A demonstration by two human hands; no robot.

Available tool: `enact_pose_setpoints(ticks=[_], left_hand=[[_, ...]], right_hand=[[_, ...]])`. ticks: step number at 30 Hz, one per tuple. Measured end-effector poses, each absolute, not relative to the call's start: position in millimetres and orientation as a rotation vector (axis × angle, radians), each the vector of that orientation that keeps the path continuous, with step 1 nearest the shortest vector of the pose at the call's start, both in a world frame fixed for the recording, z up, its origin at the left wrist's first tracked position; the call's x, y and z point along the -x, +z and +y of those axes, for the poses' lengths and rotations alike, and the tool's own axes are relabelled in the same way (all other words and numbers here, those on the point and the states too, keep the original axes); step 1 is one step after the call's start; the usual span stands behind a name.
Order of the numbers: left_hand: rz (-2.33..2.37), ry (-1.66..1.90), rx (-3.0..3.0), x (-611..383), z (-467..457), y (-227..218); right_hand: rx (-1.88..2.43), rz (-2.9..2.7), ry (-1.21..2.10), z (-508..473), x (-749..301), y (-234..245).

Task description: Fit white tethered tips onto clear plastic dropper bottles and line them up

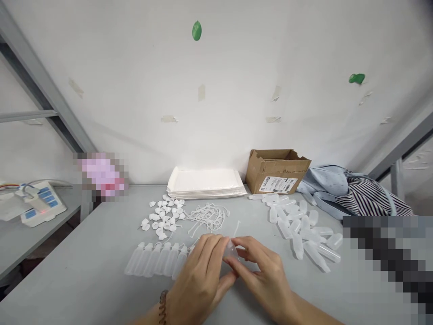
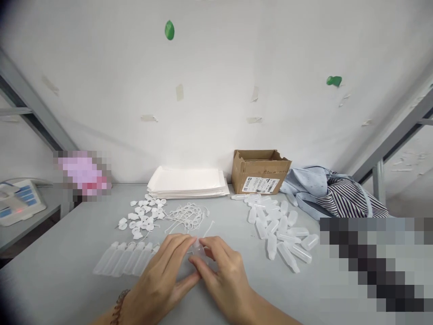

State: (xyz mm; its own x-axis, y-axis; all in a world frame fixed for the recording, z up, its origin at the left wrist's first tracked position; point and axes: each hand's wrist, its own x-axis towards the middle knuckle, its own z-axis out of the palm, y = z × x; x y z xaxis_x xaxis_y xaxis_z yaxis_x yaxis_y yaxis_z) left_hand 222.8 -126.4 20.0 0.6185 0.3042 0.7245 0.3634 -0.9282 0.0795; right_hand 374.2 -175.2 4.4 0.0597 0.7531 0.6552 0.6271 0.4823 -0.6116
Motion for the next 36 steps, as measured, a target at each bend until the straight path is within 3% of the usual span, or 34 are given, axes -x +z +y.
enact_pose_setpoints(ticks=[5, 9, 12, 17, 19, 28, 36], left_hand=[[-0.535, -1.227, 2.751, -226, -128, 21], [-0.691, -1.363, 3.042, -219, -120, 23], [-0.737, -1.245, 3.342, -210, -114, 29], [-0.812, -0.859, 3.636, -196, -108, 44], [-0.831, -0.72, 3.642, -193, -105, 49], [-0.919, -0.206, 3.468, -182, -96, 58], [-0.995, -0.158, 3.419, -173, -87, 57]], right_hand=[[1.23, -1.647, 0.23, -175, -376, 6], [1.261, -1.717, 0.131, -173, -385, 14], [1.251, -1.77, 0.103, -173, -391, 23], [1.321, -1.826, 0.662, -174, -391, 28], [1.346, -1.832, 0.71, -173, -389, 25], [1.267, -2.048, 0.317, -168, -386, 2], [1.285, -2.116, 0.184, -159, -390, -7]])
